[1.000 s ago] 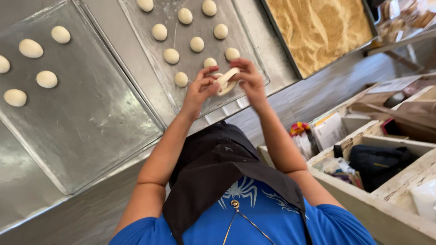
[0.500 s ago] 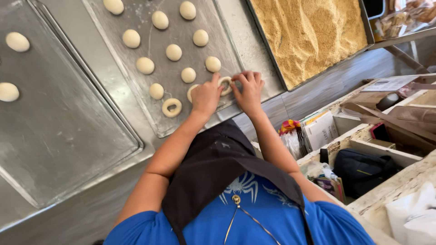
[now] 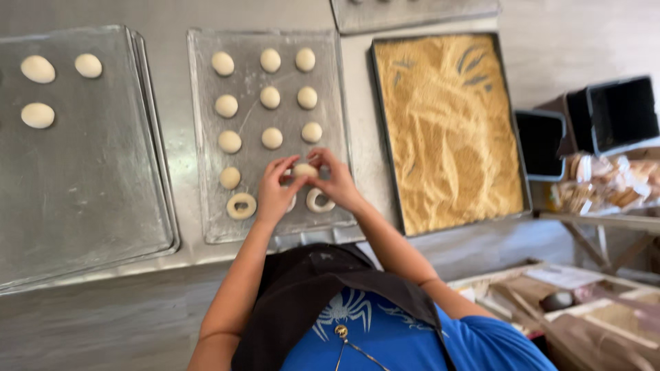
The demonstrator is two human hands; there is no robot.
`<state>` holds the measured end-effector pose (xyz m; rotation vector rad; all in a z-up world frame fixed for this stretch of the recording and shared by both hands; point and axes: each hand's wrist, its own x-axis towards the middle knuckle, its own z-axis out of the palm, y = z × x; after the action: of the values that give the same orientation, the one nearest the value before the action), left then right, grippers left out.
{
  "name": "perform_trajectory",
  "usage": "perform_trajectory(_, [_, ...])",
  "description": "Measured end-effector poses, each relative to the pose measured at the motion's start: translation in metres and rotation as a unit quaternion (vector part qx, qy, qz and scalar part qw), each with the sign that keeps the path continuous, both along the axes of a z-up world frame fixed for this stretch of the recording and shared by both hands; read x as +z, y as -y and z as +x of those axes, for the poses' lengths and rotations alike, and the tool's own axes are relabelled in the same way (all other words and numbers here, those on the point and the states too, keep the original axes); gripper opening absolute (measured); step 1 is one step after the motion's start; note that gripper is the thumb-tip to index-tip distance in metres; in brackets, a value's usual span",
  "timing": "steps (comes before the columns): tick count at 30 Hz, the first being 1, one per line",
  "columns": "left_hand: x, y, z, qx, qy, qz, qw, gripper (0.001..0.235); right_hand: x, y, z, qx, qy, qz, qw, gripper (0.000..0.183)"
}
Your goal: The person rolls small pieces of dough into balls on a stainless steel countertop and places them onto metal baking trays. The person then shapes some of the dough balls into rings by poking a hole through the center and arranging them on the tray.
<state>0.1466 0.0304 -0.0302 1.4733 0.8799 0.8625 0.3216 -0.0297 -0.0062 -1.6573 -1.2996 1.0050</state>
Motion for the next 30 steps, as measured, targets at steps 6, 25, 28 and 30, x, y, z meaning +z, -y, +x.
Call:
perform_trajectory(6, [0.031, 0.002, 0.013, 0.003, 0.026, -0.057, 0.998, 0.033, 0.027, 0.009, 0.004, -0.023, -0.189, 0.068, 0.979, 0.058])
perform_trajectory(25, [0.091, 0.001, -0.004, -0.164, 0.126, 0.027, 0.978, 0.034, 0.120, -0.001, 0.006, -0.137, 0.261, 0.175, 0.939, 0.024])
perform_trajectory(28, [0.081, -0.013, 0.008, -0.147, 0.188, -0.093, 0.967, 0.048, 0.113, 0.014, -0.032, -0.039, 0.254, 0.209, 0.943, 0.027])
perform_trajectory(30, [0.085, -0.028, -0.009, -0.110, 0.225, -0.081, 0.965, 0.058, 0.099, 0.017, -0.037, -0.039, 0.334, 0.206, 0.919, 0.021])
